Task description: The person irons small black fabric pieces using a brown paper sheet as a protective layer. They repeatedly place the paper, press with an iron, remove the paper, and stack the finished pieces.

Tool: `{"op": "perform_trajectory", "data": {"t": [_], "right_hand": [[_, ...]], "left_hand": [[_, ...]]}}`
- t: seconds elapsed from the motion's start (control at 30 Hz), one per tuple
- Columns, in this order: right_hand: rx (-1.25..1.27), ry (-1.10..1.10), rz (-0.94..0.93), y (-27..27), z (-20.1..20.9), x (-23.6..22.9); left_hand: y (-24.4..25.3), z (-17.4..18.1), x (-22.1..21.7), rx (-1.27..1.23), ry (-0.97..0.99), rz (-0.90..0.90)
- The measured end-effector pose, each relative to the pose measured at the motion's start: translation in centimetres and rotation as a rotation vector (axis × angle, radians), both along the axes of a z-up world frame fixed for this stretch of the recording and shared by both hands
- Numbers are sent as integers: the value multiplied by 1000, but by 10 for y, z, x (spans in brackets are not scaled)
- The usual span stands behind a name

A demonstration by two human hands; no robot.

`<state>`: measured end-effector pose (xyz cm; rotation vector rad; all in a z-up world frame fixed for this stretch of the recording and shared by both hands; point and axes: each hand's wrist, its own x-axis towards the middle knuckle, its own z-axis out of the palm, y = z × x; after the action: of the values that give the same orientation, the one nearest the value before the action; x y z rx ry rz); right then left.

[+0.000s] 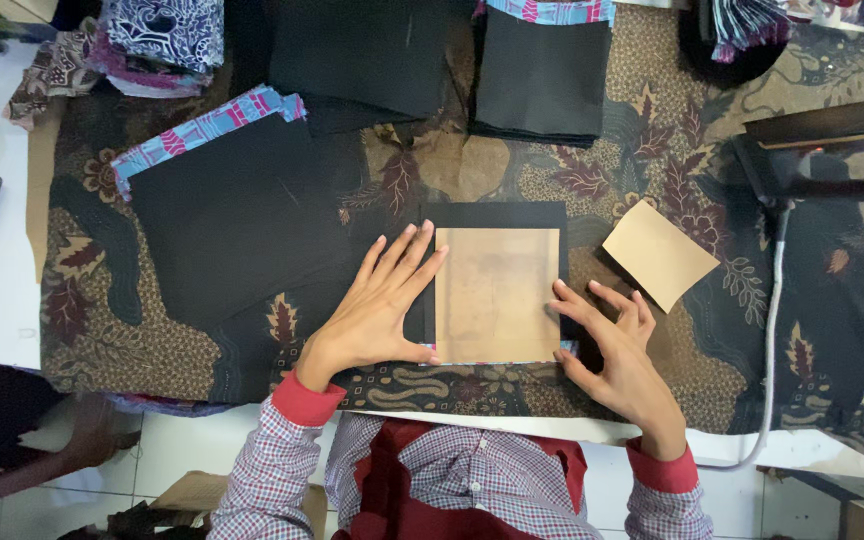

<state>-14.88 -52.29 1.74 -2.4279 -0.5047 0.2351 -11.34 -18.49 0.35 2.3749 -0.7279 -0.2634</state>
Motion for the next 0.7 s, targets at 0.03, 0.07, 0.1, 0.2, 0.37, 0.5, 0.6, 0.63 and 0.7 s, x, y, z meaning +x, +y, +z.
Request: {"op": "perform_trajectory", "data": {"t": [0.03,0.07,0.1,0.2,0.37,0.5,0.6,0.63,0.7], "right_hand": [[4,1,-3,0,0,-1],[8,0,-5,0,-1,0],[12,-1,-7,0,-1,0],[27,14,2,0,-1,0],[48,34,-9,-1,-1,-1],[60,42,-13,-1,-1,0],[47,38,-16,-1,-1,0],[48,39,-13,-1,-1,0],[53,41,-12,0,0,0]], "left_hand": [[0,-1,0,16,2,-4],[0,-1,0,15,-1,-8],[0,-2,0,13,-4,-11],[2,-5,0,29,-23,-22],[2,-8,-1,10,-47,-9],[-3,-10,4,16,-22,16],[-4,-10,7,52,-14,23],[-5,-10,7,68,-18,23],[-4,-9,6,49,-34,20]]}}
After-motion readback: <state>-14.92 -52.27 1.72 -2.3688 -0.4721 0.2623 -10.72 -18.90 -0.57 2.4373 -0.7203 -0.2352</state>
